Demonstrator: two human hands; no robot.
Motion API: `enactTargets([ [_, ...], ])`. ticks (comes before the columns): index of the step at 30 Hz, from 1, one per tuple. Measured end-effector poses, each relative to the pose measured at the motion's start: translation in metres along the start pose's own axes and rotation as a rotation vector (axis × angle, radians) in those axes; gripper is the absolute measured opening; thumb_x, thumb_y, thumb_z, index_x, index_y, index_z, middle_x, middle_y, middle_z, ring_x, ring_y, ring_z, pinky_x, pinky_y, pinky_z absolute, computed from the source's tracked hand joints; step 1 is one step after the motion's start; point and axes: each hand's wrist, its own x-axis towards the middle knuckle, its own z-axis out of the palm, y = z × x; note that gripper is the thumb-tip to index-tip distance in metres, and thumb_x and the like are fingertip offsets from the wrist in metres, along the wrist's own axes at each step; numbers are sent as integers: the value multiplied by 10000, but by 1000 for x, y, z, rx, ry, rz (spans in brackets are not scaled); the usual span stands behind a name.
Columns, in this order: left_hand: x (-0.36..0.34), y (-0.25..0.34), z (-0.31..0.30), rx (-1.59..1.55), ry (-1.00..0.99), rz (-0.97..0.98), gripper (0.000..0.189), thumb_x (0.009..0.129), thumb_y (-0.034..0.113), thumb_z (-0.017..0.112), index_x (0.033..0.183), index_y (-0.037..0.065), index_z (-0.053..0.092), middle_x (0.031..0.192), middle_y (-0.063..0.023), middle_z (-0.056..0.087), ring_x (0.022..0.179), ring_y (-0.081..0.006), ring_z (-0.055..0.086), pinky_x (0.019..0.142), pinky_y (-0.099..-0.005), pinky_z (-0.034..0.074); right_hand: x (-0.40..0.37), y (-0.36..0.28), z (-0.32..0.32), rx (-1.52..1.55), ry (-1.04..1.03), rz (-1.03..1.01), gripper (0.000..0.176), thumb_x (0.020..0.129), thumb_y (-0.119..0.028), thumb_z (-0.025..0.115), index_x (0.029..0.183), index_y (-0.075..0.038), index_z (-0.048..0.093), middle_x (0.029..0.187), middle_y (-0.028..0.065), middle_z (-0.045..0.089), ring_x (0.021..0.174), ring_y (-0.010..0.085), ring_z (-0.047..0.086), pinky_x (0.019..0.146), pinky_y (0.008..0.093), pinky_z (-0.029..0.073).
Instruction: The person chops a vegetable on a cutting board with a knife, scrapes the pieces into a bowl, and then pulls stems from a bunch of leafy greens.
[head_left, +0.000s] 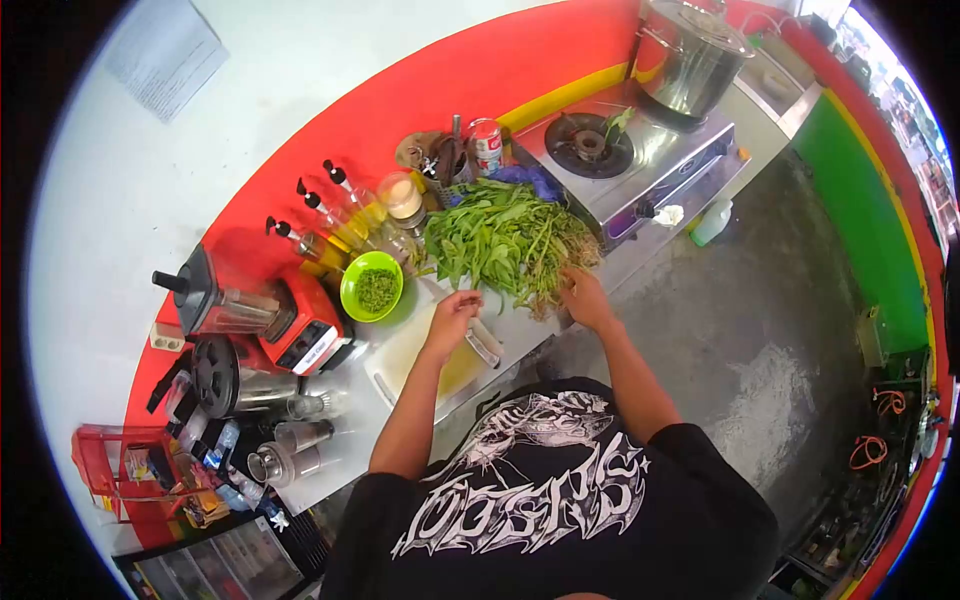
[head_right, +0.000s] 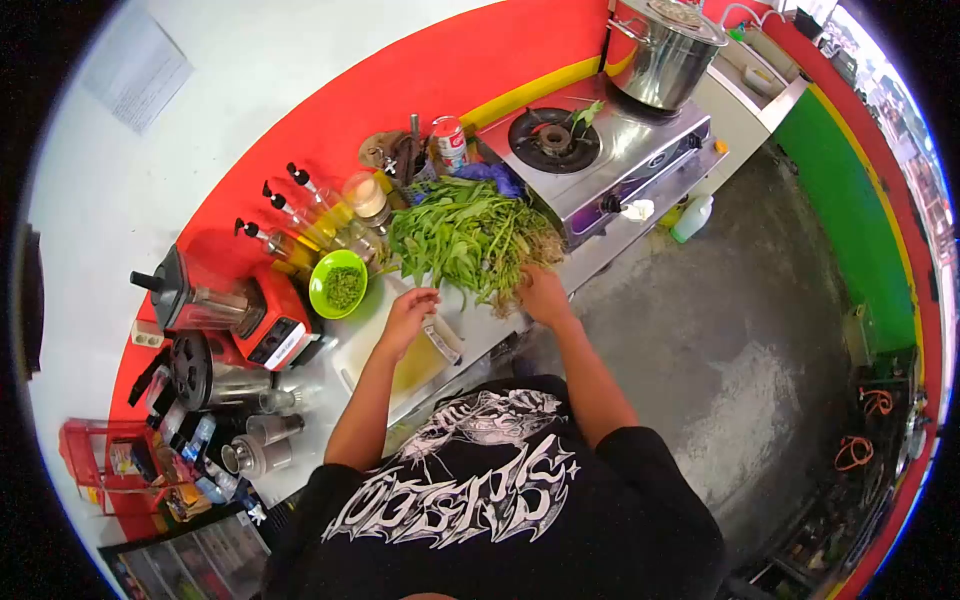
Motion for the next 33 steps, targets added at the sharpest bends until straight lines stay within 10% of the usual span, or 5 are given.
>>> enactTargets([
  [10, 92, 13, 98, 625, -162, 216, 422, 888, 139, 628, 1308, 160, 668, 1237, -154, 646, 1078, -273, 620, 924, -395, 492, -5, 11, -46, 119, 172, -21, 386, 869, -133, 684, 1244, -51, 645, 935, 108, 683, 694, 237, 620, 716, 378, 502],
  [21, 110, 24, 116, 364, -123, 223, 192, 881, 134, 696, 1013, 2, 740, 904, -105, 742, 836, -180, 690, 779, -326, 535, -34, 22, -64, 188, 216, 45, 365, 909, -139, 682, 1261, -52, 642, 918, 113, 694, 652, 214, 611, 663, 371, 502],
  [33, 70, 63, 124, 376, -341, 347, 180, 857, 86, 710, 1007, -11, 730, 937, -81, 732, 877, -162, 663, 813, -321, 514, -13, 6, -44, 547, 119, 114, 288, 987, -192, 616, 1169, 26, 667, 859, 51, 688, 704, 123, 589, 638, 315, 485],
])
